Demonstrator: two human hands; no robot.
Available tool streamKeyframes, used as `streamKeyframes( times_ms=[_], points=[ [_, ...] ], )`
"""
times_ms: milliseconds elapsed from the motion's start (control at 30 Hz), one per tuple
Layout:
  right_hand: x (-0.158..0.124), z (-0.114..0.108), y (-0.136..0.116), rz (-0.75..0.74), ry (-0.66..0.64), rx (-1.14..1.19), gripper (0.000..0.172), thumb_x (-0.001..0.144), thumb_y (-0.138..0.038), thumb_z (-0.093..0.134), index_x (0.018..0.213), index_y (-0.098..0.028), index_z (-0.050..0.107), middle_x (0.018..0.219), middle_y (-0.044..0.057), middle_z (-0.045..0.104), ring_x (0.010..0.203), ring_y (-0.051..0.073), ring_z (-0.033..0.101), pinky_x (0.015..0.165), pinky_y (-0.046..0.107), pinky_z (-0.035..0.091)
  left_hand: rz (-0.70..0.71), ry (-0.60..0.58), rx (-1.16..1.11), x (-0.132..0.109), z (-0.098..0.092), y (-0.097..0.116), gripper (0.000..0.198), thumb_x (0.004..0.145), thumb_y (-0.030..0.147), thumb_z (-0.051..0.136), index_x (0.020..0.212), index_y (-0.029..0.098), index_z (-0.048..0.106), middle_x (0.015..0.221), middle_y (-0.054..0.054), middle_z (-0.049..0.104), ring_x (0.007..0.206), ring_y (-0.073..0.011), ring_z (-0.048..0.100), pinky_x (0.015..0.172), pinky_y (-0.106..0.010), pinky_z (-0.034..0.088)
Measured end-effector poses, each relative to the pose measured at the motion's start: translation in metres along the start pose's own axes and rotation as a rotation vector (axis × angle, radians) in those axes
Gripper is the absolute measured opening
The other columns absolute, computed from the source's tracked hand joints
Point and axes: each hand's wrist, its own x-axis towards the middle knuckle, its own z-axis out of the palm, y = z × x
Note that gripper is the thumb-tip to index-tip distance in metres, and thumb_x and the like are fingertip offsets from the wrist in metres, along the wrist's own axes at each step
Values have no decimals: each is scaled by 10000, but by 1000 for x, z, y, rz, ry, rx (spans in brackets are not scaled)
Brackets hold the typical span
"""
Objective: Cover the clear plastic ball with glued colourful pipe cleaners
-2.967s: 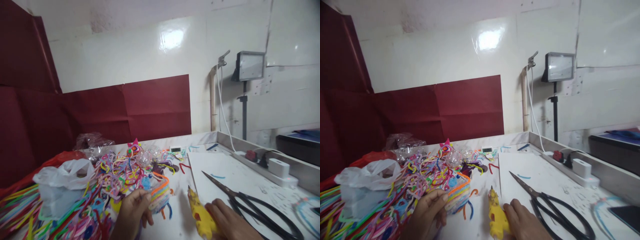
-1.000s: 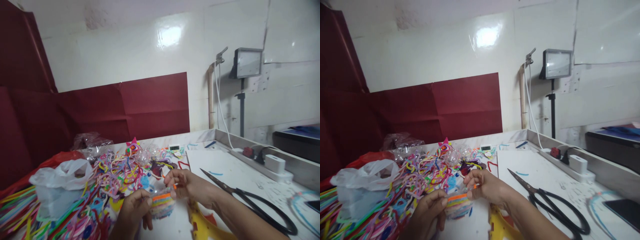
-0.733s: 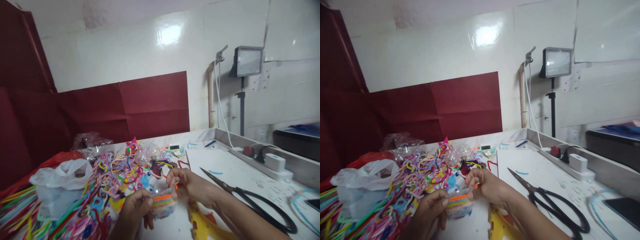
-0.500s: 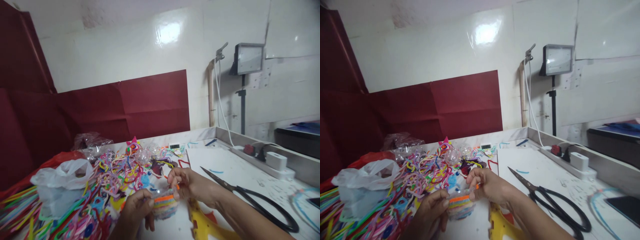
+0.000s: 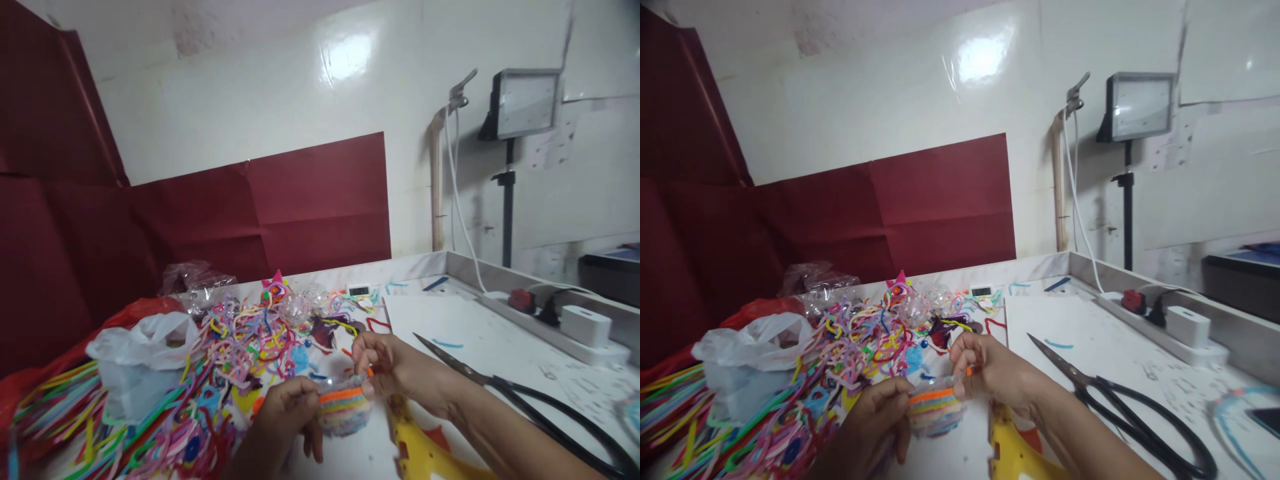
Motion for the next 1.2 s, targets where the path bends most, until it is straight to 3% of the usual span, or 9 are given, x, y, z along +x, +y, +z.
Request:
streamKeyframes(
  times_ms=[167, 333, 467, 567, 667, 800, 933, 1033, 1200],
  points=[
    [-1, 0, -2, 24, 3, -14, 353, 477, -65, 706, 758, -190, 532, 634, -84, 603, 511, 66, 507, 528, 208, 380, -17, 49, -42, -2, 3, 1, 349, 765, 491, 622, 759, 142, 627, 325, 26, 576, 270, -79, 466, 354, -168, 269],
    [-2, 3, -5, 10, 24, -79, 337, 477, -62, 671, 745, -198, 518, 626, -76, 597, 535, 90, 526, 539, 226, 399, -40, 107, 3, -5, 6, 7, 412, 779, 479, 576, 961, 119, 663, 317, 38, 549, 261, -91, 448, 342, -172, 246],
    [-1, 13, -6, -55, 88, -191, 344, 471, 10, 568, 732, -207, 507, 584, -80, 578, 582, 118, 546, 567, 237, 398, 90, 225, 192, -9, 9, 12, 384, 826, 433, 531, 1029, 137, 669, 298, 71, 474, 246, -61, 349, 326, -152, 231],
    [-1, 26, -6, -142, 151, -379, 355, 494, 48, 511, 738, -209, 509, 615, -71, 576, 614, 120, 542, 595, 235, 394, 257, 290, 378, -11, 14, 10, 326, 776, 405, 601, 986, 176, 700, 715, -57, 712, 244, -21, 388, 281, -156, 229],
    [-3, 39, -4, -207, 195, -623, 377, 537, 57, 491, 788, -223, 516, 688, -52, 597, 645, 130, 551, 591, 229, 387, 328, 300, 547, -13, 19, 6, 252, 763, 355, 627, 944, 209, 724, 1155, -132, 646, 251, 8, 424, 259, -170, 250],
    [-3, 53, -3, -221, 223, -809, 360, 589, 12, 536, 841, -243, 512, 766, -21, 608, 726, 171, 562, 597, 242, 372, 304, 278, 628, -14, 20, 5, 190, 782, 304, 595, 835, 180, 728, 872, -86, 684, 249, -8, 418, 262, -159, 252],
    [-3, 59, -5, -205, 235, -858, 383, 585, 19, 539, 862, -243, 503, 797, -8, 609, 742, 185, 564, 602, 248, 373, 267, 250, 610, -13, 15, 9, 205, 777, 268, 562, 636, 159, 663, 557, 26, 535, 250, -27, 425, 278, -135, 232],
    [-4, 55, -9, -246, 214, -852, 388, 610, 33, 549, 891, -234, 545, 851, 1, 629, 818, 192, 574, 672, 261, 409, 274, 236, 563, -11, 12, 10, 203, 782, 280, 551, 628, 166, 619, 425, 86, 411, 249, -44, 406, 296, -134, 223],
    [-10, 40, -13, -348, 177, -825, 386, 655, 41, 610, 948, -210, 602, 989, 27, 642, 919, 189, 585, 808, 295, 433, 198, 220, 475, -10, 10, 10, 195, 791, 314, 536, 668, 174, 592, 308, 109, 384, 259, -49, 290, 318, -151, 191]
  ],
)
